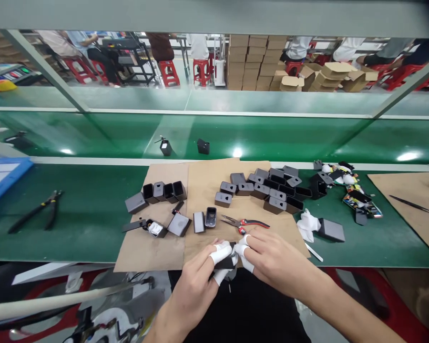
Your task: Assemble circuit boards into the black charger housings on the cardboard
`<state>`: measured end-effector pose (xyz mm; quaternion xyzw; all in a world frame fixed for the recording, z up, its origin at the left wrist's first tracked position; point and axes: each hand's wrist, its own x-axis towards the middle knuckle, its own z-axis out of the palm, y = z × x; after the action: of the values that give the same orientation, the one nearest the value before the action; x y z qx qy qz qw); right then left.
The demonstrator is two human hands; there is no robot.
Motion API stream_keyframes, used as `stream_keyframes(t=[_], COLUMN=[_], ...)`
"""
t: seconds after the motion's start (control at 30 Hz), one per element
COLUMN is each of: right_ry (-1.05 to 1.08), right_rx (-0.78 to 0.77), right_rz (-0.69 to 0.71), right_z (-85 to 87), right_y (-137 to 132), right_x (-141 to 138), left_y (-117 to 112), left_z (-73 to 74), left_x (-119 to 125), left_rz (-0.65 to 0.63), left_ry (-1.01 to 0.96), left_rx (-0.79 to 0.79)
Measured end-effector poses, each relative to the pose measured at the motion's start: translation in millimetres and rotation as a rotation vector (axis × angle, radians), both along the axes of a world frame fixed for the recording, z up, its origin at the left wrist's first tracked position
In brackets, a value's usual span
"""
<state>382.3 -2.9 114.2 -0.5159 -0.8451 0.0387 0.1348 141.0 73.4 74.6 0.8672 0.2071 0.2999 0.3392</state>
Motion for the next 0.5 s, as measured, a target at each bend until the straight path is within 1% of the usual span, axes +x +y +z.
stream_keyframes(t=[0.1, 0.2, 0.37, 0.5], right_ry=[-0.085, -0.128, -0.141, -0.139], right_rx=[0.026, 0.009, -0.085, -0.034], right_rz=[0.080, 0.148, 0.172, 0.176], right_z=[-0.7, -0.7, -6.7, -19.9], right_y=[5.0, 10.4, 18.0, 16.4], right_x=[0.2, 2.8, 15.5, 25.9], left_y=[3.9, 9.9, 21.8, 26.6], left_z=[-4.6, -6.5, -6.3, -12.9], left_x=[-5.7, -4.4, 9.5, 17.0], left_rz=[-0.051, -0.079, -0.086, -0.125], left_ry=[0.059, 0.052, 0.037, 0.051], left_rx=[0.035, 0.074, 0.104, 0.112])
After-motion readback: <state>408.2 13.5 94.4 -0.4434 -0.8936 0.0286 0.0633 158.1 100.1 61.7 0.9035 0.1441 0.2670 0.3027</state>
